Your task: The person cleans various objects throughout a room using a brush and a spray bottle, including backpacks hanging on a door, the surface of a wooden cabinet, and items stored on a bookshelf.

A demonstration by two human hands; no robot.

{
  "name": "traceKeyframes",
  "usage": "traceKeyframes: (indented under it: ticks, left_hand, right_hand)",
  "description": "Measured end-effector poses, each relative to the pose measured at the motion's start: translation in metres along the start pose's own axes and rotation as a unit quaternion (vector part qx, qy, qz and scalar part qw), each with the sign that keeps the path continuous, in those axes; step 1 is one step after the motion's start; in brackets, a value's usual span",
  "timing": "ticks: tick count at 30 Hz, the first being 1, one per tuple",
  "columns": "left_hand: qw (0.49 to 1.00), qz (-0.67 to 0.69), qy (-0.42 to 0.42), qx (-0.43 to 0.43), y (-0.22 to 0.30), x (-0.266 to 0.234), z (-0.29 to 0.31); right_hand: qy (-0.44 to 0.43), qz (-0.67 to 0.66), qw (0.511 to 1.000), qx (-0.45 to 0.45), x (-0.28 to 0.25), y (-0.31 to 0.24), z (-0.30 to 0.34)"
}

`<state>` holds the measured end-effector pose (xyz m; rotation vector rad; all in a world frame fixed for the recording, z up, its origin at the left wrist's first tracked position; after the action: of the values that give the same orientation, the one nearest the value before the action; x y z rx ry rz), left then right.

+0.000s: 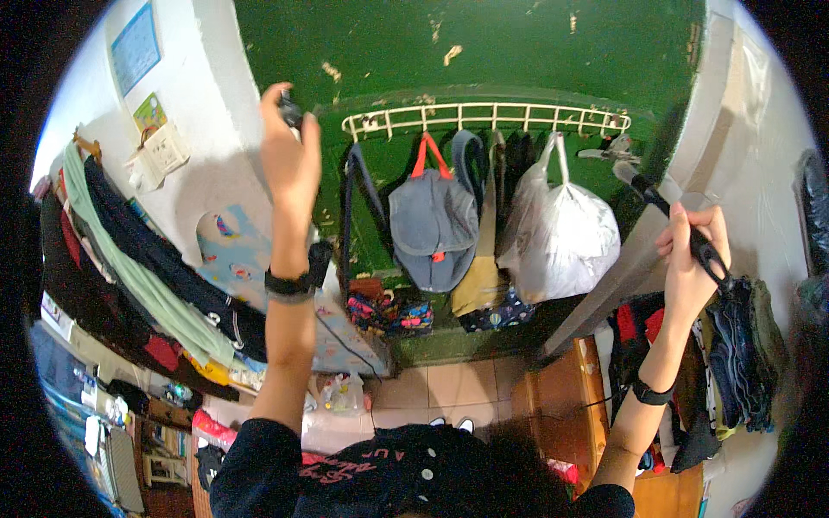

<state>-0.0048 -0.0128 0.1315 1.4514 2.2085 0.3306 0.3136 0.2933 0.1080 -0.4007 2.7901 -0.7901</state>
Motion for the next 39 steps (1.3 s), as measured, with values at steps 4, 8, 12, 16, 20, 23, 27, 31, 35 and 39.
traceKeyframes:
  ticks: [4,8,12,16,20,23,27,31,35,39]
  left_hand:
    - [0.988,0.020,-0.145,0.052,0.028,0.036,0.026]
    - [0.977,-0.027,-0.190,0.094,0.032,0.061,0.034]
    - [0.980,0.008,-0.174,0.091,0.048,0.079,0.028]
    - [0.970,-0.041,-0.188,0.147,0.057,0.082,0.022]
    - [0.982,0.077,-0.128,0.116,0.064,0.087,0.012]
    - [0.984,0.058,-0.076,0.148,0.059,0.087,0.002]
    - [0.979,0.050,-0.169,0.106,0.064,0.090,0.009]
    - [0.983,0.009,-0.129,0.127,0.051,0.084,0.007]
    - [0.975,-0.025,-0.178,0.130,0.039,0.074,0.015]
    - [0.984,0.023,-0.167,0.055,0.033,0.068,0.029]
  right_hand:
    - [0.033,-0.012,0.999,0.022,-0.004,-0.007,0.004]
    - [0.015,-0.005,1.000,0.009,-0.009,-0.017,0.014]
    - [0.027,0.001,0.999,0.021,-0.017,-0.019,0.017]
    - [0.007,-0.012,0.999,0.033,-0.015,-0.020,0.023]
    - [0.006,-0.016,0.999,0.032,-0.012,-0.021,0.026]
    - [-0.017,-0.025,0.998,0.052,-0.004,-0.021,0.030]
    - [-0.029,-0.027,0.998,0.039,-0.006,-0.022,0.033]
    - [-0.051,-0.028,0.997,0.045,-0.005,-0.015,0.035]
    - [-0.111,-0.104,0.987,0.050,0.015,-0.014,0.030]
    - [-0.112,-0.125,0.985,0.028,0.068,0.002,0.020]
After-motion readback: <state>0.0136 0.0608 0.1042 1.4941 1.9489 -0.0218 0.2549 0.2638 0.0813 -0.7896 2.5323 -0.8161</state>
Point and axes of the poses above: each hand's wrist, its own z-axis away from the middle knuckle, its own x-axis out of the palm, y = z × x, the point moved 1 cm from there along -z, towards the middle knuckle, and after that the axes turned 7 degrees about -y, right-handed, at the moved point
